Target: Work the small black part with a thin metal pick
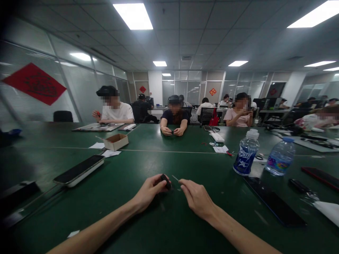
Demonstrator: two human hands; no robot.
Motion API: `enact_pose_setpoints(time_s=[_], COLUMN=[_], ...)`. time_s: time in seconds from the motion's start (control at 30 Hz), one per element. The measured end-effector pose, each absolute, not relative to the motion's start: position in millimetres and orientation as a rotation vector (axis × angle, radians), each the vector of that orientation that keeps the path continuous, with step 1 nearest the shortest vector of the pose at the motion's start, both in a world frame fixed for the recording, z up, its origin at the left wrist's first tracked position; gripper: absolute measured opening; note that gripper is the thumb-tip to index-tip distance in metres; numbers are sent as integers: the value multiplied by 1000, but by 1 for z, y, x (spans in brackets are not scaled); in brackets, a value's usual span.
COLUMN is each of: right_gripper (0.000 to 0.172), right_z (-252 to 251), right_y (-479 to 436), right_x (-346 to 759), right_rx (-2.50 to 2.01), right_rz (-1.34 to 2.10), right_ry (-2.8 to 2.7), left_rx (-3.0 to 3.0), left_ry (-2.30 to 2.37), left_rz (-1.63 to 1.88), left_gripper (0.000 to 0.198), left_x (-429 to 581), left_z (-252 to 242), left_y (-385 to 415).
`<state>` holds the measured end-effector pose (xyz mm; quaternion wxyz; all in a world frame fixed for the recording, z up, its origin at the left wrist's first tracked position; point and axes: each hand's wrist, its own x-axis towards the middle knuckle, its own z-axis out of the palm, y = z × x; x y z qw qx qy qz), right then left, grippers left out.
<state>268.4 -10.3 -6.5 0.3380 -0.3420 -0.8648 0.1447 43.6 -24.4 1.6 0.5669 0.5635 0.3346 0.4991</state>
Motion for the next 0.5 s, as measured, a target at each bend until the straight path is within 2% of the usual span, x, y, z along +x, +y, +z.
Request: enact_pose_setpoints(time_s=[0.1,0.27,0.5], right_gripper=[30,28,27], right_z=[-8,-5,-4], right_y=[-7,-11,-13], right_x=[269,266,263], right_rx=[-922,-861,-913], right_rz=[360,379,338], right_ry=[-2174,-2333,-2371], left_rx=[1370,1187,1220], left_ry=[765,811,846], left_rz=[1121,1277,1285], left_gripper=[31,36,41], left_x=[44,43,42], left_z=[0,-10,-8], left_y=[-24,-15,-17])
